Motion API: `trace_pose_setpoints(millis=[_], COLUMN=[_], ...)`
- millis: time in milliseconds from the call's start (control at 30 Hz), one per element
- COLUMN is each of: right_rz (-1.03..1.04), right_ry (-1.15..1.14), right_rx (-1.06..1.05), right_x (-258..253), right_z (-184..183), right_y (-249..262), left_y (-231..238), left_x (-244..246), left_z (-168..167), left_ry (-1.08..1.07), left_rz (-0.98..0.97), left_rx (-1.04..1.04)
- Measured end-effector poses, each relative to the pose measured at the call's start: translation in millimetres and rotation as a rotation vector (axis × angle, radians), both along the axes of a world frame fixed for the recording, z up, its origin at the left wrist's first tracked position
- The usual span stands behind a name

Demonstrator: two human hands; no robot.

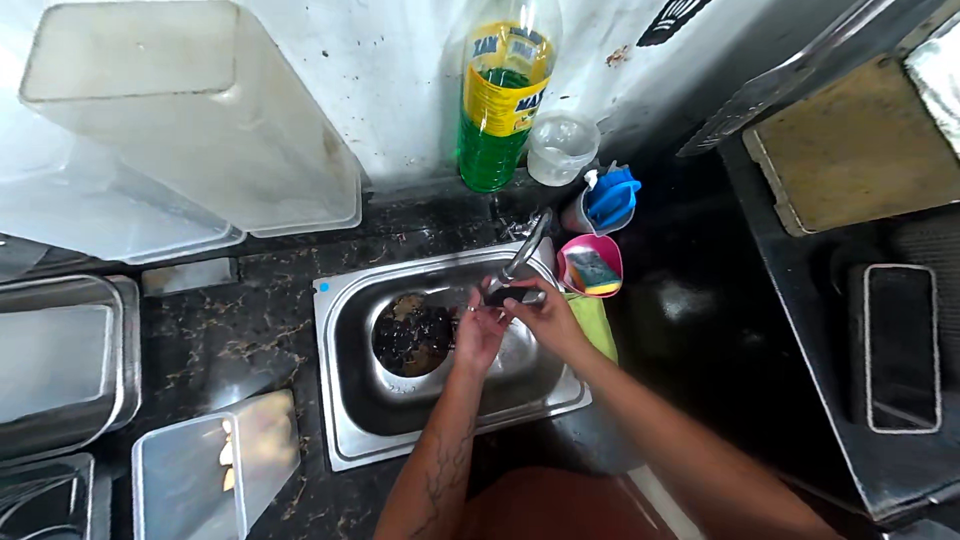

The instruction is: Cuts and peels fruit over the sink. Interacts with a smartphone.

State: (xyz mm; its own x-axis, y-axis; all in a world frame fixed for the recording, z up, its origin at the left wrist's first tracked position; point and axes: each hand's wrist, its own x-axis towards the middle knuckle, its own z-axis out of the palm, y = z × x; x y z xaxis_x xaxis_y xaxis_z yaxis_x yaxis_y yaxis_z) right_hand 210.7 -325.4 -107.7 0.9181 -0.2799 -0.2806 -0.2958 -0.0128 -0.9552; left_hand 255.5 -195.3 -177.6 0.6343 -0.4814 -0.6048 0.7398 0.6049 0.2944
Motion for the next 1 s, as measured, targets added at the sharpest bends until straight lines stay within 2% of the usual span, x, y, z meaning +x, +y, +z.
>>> trace_pose_setpoints(millis=[167, 333, 467, 533, 633, 700, 767, 833, 900, 1000], right_rz=[-0.192, -0.264, -0.252, -0.214, -0.173, -0.127, -0.108, -0.094, -0.087, -0.084], right_ry=[-0.154, -0.222, -0.259, -0.213, -0.103, -0.058, -0.048, -0.067, -0.082, -0.103], right_rx=[-0.074, -0.257, -0.381, -0.379, -0.393, -0.393, -0.393, -0.37, -0.343, -0.315], right_x=[-35.4, -85.9, -124.6, -139.2, -155.9, -157.2, -157.5, -159.3, -159.1, -157.0], right_z=[26.4, 72.4, 90.7, 88.0, 69.8, 54.4, 43.2, 37.0, 32.4, 25.0], right_y=[-19.7, -50.6, -59.3, -62.7, -59.8, -54.5, -51.7, -51.0, -49.6, -49.1], left_y=[-19.1, -18.6, -17.4, -24.5, -33.0, -27.8, -15.2, 3.2, 19.4, 15.7], left_x=[1.8, 7.5, 20.2, 26.2, 28.0, 27.0, 25.5, 26.3, 35.0, 65.5], left_z=[7.1, -27.3, -39.0, -23.5, 5.7, 8.4, 0.8, -10.4, -16.1, -0.5], left_ry=[0.02, -0.09, -0.137, -0.126, -0.075, -0.231, -0.454, -0.616, -0.702, -0.72], left_rz=[-0.042, -0.103, -0.13, -0.158, -0.27, -0.392, -0.556, -0.693, -0.712, -0.683], left_rx=[0.153, 0.127, 0.337, 0.427, 0.433, 0.589, 0.89, 1.013, 0.99, 0.928])
